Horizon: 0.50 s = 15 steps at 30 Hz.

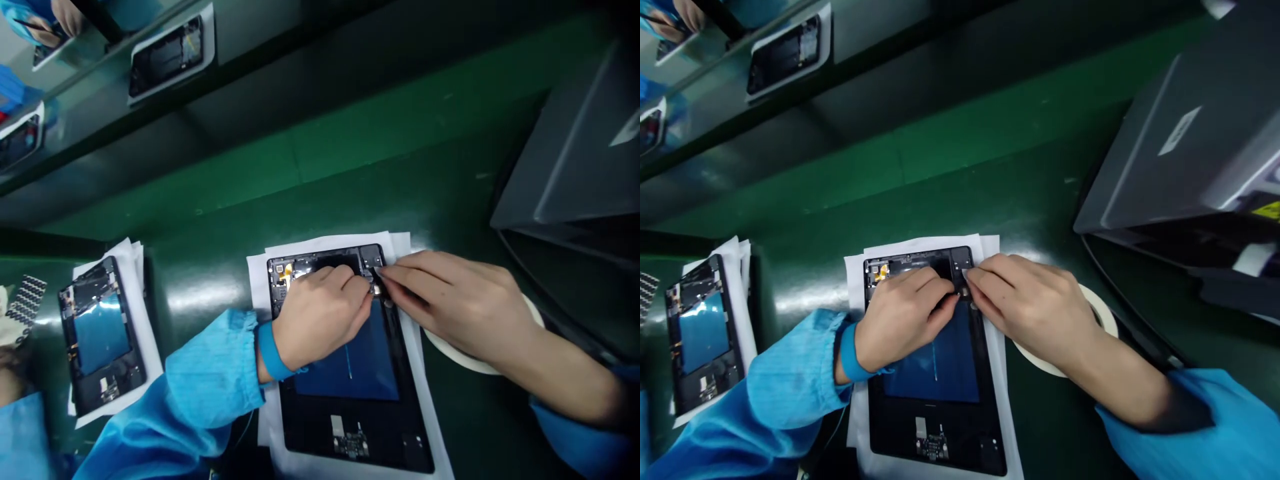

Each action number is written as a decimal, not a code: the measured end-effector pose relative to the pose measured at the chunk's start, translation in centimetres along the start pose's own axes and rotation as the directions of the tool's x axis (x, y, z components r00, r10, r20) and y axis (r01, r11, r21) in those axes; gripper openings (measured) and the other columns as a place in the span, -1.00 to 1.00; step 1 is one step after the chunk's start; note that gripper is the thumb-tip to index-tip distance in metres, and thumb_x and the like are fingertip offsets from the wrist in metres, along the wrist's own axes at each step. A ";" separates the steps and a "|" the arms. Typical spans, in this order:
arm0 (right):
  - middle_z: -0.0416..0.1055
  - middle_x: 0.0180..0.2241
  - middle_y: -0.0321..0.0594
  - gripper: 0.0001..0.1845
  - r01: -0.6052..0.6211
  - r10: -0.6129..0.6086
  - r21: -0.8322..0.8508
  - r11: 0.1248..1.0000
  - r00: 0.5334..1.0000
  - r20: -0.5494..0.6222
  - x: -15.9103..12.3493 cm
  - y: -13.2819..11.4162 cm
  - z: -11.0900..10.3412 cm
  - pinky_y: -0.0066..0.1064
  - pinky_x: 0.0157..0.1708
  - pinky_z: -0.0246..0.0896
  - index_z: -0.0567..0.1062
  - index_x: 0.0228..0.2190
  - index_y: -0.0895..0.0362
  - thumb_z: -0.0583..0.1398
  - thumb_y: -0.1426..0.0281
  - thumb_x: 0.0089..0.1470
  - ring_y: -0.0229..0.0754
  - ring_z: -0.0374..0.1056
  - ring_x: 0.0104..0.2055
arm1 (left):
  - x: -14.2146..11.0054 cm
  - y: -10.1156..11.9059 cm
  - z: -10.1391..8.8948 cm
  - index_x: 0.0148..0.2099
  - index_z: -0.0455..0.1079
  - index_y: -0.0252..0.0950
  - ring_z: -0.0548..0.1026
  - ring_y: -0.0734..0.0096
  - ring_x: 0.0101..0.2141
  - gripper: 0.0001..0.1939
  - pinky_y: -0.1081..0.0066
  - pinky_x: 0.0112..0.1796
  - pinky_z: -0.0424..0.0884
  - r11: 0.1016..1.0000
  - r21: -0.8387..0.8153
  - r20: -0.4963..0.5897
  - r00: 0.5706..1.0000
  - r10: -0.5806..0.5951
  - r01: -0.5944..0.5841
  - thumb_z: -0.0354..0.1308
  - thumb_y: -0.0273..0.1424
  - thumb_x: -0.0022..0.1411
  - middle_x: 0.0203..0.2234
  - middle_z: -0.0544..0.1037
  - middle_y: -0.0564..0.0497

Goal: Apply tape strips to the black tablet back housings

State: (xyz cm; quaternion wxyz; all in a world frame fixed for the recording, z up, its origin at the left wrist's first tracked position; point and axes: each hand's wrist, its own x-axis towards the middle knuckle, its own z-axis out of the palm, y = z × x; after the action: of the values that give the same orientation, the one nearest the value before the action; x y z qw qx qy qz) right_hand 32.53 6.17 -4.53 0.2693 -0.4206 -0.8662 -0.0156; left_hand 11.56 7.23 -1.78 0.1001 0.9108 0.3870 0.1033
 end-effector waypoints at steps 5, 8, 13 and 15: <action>0.57 -0.27 -0.21 -0.93 -0.001 0.001 0.003 1.000 1.000 0.001 0.0 0.0 -0.1 -0.38 -0.40 0.23 0.54 -0.23 0.19 0.24 0.49 0.22 -0.24 0.46 -0.35 | 0.1 -0.3 0.5 -0.24 0.49 -0.29 0.49 0.35 -0.42 -0.75 0.33 -0.38 0.41 0.993 -0.119 -0.048 0.998 -0.027 0.021 0.02 -0.40 0.45 -0.42 0.52 0.04; 0.56 -0.30 -0.22 -0.93 0.010 -0.009 -0.017 1.000 1.000 0.014 0.1 -0.1 -0.1 -0.37 -0.43 0.18 0.53 -0.23 0.21 0.25 0.50 0.21 -0.25 0.44 -0.37 | 0.2 -0.4 0.6 -0.25 0.49 -0.29 0.50 0.35 -0.40 -0.76 0.33 -0.36 0.42 0.987 -0.156 -0.049 0.998 -0.040 0.032 0.03 -0.42 0.44 -0.41 0.54 0.04; 0.55 -0.30 -0.26 -0.94 0.012 -0.010 -0.055 0.998 0.999 0.034 0.2 -0.4 -0.1 -0.38 -0.40 0.19 0.53 -0.24 0.18 0.22 0.48 0.24 -0.27 0.41 -0.37 | 0.2 -0.5 0.6 -0.25 0.47 -0.28 0.51 0.38 -0.38 -0.74 0.36 -0.33 0.42 0.983 -0.173 -0.018 0.998 -0.062 0.058 0.00 -0.41 0.46 -0.39 0.55 0.04; 0.55 -0.30 -0.27 -0.92 0.016 -0.012 -0.078 0.997 0.999 0.047 0.2 -0.5 -0.2 -0.39 -0.40 0.18 0.54 -0.25 0.16 0.21 0.47 0.25 -0.29 0.39 -0.38 | 0.2 -0.5 0.6 -0.25 0.47 -0.28 0.52 0.38 -0.37 -0.73 0.37 -0.32 0.41 0.984 -0.166 0.007 0.997 -0.071 0.071 -0.01 -0.40 0.48 -0.39 0.54 0.03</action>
State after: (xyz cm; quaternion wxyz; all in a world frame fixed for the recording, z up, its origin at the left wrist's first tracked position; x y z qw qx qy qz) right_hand 32.14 5.95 -4.20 0.2325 -0.4249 -0.8739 -0.0416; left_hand 11.49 7.62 -2.50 0.1795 0.8850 0.4092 0.1310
